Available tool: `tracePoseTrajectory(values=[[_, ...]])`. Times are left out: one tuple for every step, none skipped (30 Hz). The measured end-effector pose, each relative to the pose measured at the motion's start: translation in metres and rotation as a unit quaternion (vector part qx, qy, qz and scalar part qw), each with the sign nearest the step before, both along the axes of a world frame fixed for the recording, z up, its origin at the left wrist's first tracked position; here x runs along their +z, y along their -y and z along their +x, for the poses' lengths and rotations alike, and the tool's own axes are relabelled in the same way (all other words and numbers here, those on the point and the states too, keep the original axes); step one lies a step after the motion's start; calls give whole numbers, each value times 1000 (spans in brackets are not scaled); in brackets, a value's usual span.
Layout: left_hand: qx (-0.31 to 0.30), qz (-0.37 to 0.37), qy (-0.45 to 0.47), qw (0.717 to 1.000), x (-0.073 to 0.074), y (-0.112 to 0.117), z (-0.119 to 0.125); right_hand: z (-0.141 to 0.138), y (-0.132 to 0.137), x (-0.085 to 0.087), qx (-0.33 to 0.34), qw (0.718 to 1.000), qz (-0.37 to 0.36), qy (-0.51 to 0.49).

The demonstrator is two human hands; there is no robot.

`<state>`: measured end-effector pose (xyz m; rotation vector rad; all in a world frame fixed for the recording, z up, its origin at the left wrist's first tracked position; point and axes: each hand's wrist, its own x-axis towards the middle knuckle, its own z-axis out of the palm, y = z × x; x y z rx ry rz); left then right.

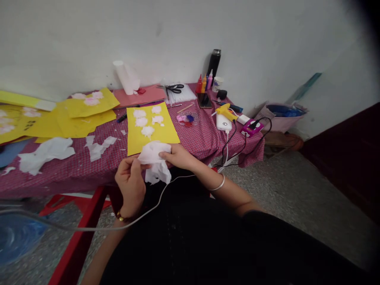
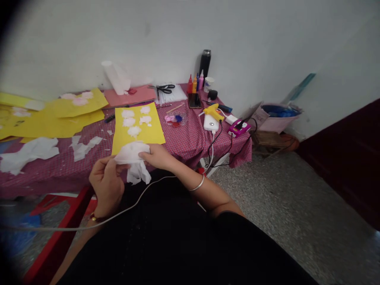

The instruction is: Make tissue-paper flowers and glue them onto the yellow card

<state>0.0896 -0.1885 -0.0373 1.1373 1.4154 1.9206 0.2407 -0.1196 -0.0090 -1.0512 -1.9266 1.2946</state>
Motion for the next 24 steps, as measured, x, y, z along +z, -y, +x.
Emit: tracePoseTrajectory(values=[[6, -3, -4, 1000, 0, -1, -2, 0, -3, -2, -6, 998, -49, -39], [10, -3, -13, 1000, 0, -1, -3, 0, -5, -3, -11, 993, -88, -74], [14, 0, -32, 999, 2, 0, -4, 0, -6, -3, -14, 988, -113, -100], [19, 10, -67, 998, 4, 2, -5, 0, -7, -3, -15, 985, -127, -116], [20, 23, -122, 992, 7, 5, -5, 0, -7, -3, -13, 983, -134, -124], [19, 39, -193, 980, 11, 8, -5, 0, -7, -3, -12, 982, -138, -128], [12, 55, -271, 961, 16, 12, -4, 0, -7, -4, -10, 981, -141, -132], [-2, 65, -343, 937, 21, 15, -2, 0, -7, -4, -7, 980, -143, -136], [-25, 67, -404, 912, 26, 18, 0, 0, -7, -5, -4, 980, -143, -140], [-54, 62, -449, 890, 29, 20, 2, 0, -7, -5, -2, 980, -140, -143], [-82, 51, -482, 871, 32, 22, 4, 0, -7, -6, -1, 980, -136, -145], [-107, 37, -503, 857, 33, 22, 6, 0, -7, -7, 0, 981, -132, -145], [-125, 21, -517, 846, 33, 21, 7, 0, -7, -7, -1, 981, -129, -142], [-131, 8, -525, 841, 32, 19, 8, 0, -7, -7, 0, 982, -128, -137], [-127, -2, -527, 840, 30, 18, 9, 0, -6, -7, 2, 983, -126, -132], [-117, -11, -525, 843, 28, 15, 8, 0, -6, -6, 5, 984, -125, -128], [-107, -17, -519, 848, 25, 13, 8, 0, -6, -6, 8, 984, -124, -124], [-100, -20, -514, 852, 23, 12, 7, -1, -5, -5, 9, 985, -122, -122], [-97, -22, -510, 854, 21, 10, 5, -1, -4, -4, 10, 985, -123, -121], [-97, -24, -507, 856, 19, 9, 4, -1, -4, -4, 12, 984, -127, -120], [-100, -25, -503, 858, 18, 7, 3, -1, -3, -3, 15, 983, -135, -120], [-103, -23, -495, 862, 17, 6, 2, -1, -3, -2, 21, 982, -145, -122], [-105, -22, -481, 870, 16, 6, 0, -1, -3, -2, 28, 980, -153, -128], [-106, -20, -459, 882, 16, 5, -1, 0, -4, -1, 33, 978, -156, -138]])
